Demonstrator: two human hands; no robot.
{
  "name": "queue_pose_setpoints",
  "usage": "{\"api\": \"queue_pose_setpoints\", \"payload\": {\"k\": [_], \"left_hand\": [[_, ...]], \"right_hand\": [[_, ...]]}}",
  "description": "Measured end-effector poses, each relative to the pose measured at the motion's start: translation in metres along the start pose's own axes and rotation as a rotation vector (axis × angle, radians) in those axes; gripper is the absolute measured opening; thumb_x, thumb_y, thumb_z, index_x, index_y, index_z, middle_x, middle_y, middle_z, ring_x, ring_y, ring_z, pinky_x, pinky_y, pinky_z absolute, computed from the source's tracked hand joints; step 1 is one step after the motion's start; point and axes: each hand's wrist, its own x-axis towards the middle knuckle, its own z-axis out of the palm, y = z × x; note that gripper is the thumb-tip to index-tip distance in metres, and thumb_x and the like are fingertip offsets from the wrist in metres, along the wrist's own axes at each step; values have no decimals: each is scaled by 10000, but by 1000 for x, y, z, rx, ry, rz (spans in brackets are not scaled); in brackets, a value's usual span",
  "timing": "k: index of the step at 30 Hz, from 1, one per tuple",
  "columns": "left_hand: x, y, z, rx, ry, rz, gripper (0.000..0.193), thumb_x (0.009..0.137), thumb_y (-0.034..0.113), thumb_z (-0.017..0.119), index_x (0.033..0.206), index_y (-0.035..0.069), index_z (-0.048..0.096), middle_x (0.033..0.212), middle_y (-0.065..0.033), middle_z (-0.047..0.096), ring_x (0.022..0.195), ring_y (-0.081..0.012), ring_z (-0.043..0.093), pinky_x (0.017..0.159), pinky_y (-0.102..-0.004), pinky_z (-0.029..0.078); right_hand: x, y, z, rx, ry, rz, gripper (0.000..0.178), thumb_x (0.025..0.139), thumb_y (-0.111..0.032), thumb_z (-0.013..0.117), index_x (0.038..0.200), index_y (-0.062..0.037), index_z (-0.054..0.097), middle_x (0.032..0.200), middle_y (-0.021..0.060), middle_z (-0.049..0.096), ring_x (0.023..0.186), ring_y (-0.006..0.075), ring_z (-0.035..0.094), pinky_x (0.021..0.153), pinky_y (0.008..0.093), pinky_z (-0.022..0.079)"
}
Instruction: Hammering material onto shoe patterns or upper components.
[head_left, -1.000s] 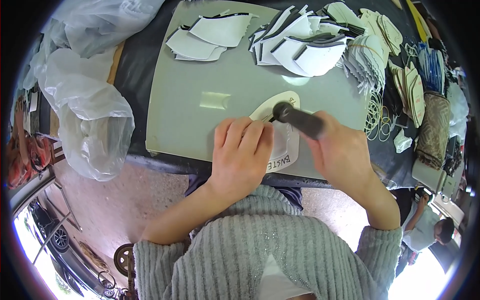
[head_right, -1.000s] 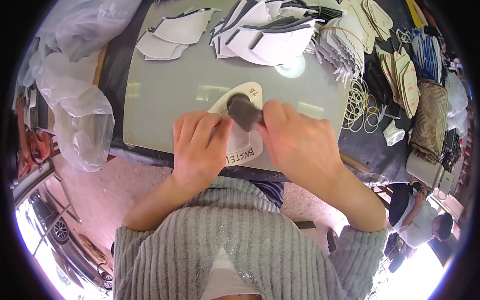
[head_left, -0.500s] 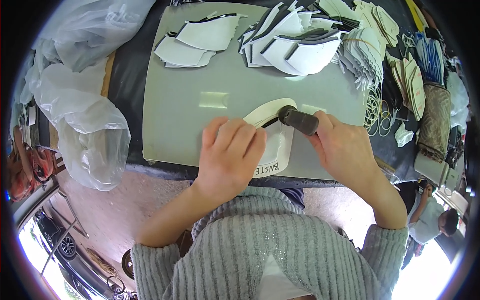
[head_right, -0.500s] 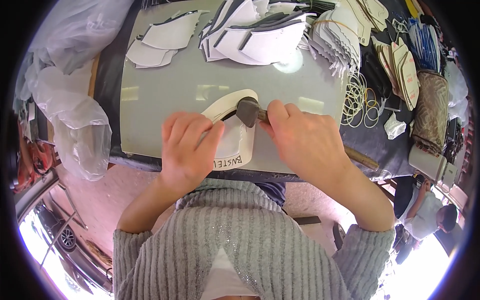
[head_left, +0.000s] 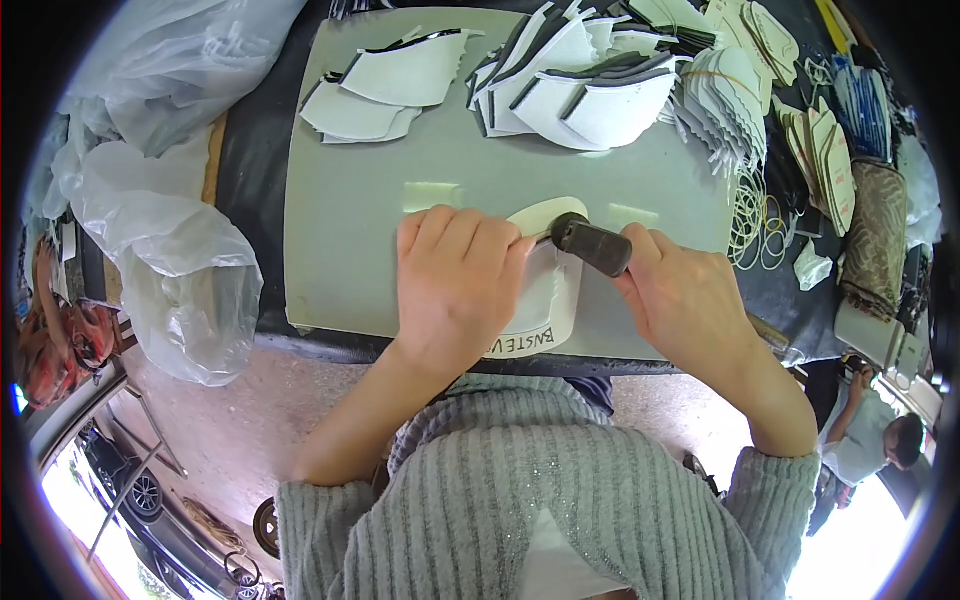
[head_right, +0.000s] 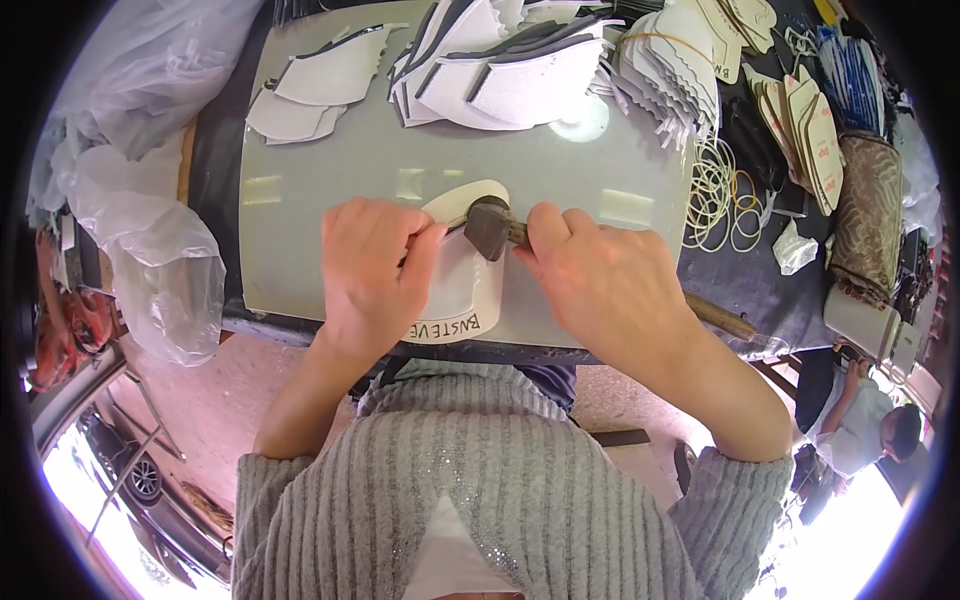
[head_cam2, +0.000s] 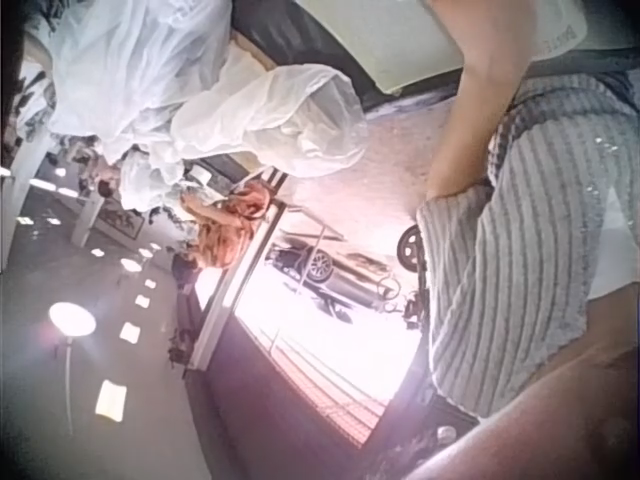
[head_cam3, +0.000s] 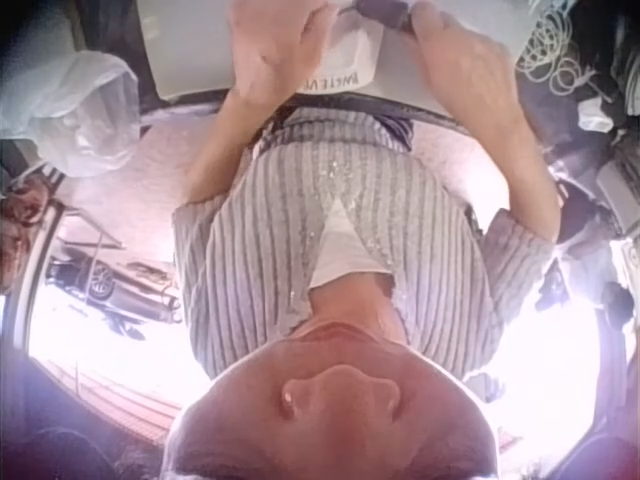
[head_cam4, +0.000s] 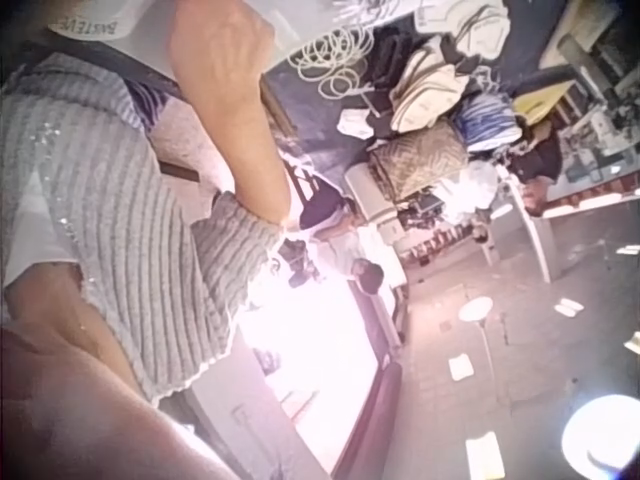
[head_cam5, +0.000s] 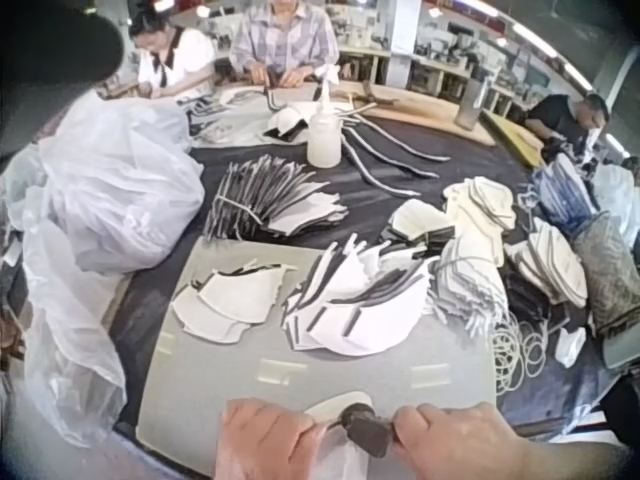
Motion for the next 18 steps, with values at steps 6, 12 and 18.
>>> {"api": "queue_pose_setpoints", "payload": {"k": [6, 12, 18], "left_hand": [[-8, -4, -8, -103, -25, 211, 302, 703, 113, 685, 992, 29, 667, 897, -51, 580, 842, -225, 562, 791, -390, 427], [-10, -6, -4, -8, 0, 297, 302, 696, 117, 636, 972, -5, 659, 945, -83, 571, 870, -247, 565, 804, -392, 469], [-9, -5, -3, -68, 17, 258, 329, 620, -2, 709, 948, 1, 685, 930, -60, 597, 821, -248, 580, 717, -361, 481]], "right_hand": [[1, 2, 1, 36, -11, 9, 266, 930, -277, 607, 846, -56, 485, 638, 70, 554, 521, 254, 612, 438, 364, 452], [5, 5, -18, 114, 20, -11, 255, 926, -274, 609, 859, -58, 489, 670, 71, 573, 544, 263, 620, 457, 377, 464], [9, -3, -17, -11, -135, -23, 258, 935, -291, 592, 862, -62, 500, 682, 65, 568, 552, 251, 623, 450, 367, 459]]}}
